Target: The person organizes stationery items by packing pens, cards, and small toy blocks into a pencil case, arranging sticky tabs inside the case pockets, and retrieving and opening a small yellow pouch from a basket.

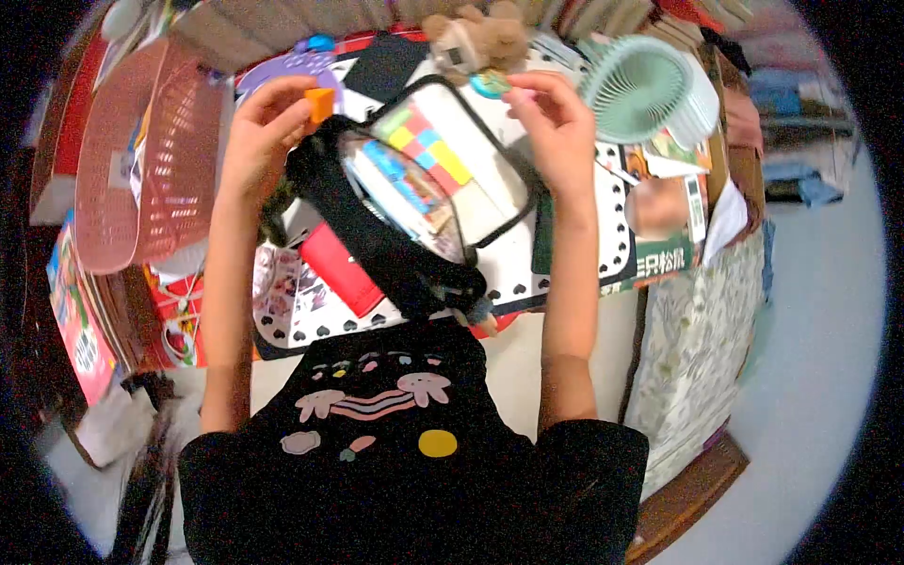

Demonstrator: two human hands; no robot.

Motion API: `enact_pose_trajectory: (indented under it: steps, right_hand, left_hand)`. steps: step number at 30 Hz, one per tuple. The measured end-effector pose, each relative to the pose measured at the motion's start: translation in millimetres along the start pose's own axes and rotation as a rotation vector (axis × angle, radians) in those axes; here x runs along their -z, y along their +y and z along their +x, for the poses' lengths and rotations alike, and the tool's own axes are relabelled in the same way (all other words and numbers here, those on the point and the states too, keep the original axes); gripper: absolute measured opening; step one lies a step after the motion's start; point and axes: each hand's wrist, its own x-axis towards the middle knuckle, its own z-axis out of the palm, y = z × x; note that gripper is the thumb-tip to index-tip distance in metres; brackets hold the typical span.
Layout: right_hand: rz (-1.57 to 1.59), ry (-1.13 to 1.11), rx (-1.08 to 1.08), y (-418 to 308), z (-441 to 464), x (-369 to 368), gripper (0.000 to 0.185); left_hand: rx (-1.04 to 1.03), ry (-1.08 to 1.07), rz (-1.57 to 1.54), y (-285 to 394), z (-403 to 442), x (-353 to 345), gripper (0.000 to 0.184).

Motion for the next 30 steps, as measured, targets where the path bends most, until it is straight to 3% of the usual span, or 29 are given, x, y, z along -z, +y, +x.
enact_pose_trajectory:
  steps: [4, 6, 8, 10, 16, 20, 24, 27, 30]
  right_hand:
    - [0.198, -0.035, -0.033, 0, -13, 10, 0.017]
    - [-0.058, -0.004, -0.115, 2, -21, 12, 0.022]
    - [0.007, -0.058, -0.102, 23, -26, 14, 0.023]
    - [-0.258, -0.089, -0.058, 28, -30, 14, 0.023]
    - [-0.17, 0.03, -0.16, 41, -40, 19, 0.026]
    - [-0.211, -0.028, -0.318, 53, -40, 28, 0.028]
    - [-0.333, -0.008, -0.377, 59, -42, 34, 0.029]
    - [-0.487, -0.129, -0.359, 60, -46, 35, 0.026]
    - [-0.714, -0.292, -0.304, 57, -45, 36, 0.024]
  left_hand:
    - [-0.008, -0.364, 0.256, -17, 55, -52, 0.024]
    - [0.037, -0.477, 0.386, -39, 76, -72, 0.022]
    - [0.135, -0.589, 0.356, -46, 83, -88, 0.021]
    - [0.235, -0.578, 0.295, -53, 84, -100, 0.02]
    - [0.369, -0.564, 0.264, -64, 80, -114, 0.02]
    - [0.34, -0.581, 0.431, -69, 81, -120, 0.021]
    - [0.194, -0.669, 0.659, -77, 90, -116, 0.014]
    - [-0.264, -0.929, 1.175, -80, 85, -116, 0.016]
    - [-0.33, -0.994, 1.305, -82, 80, -118, 0.015]
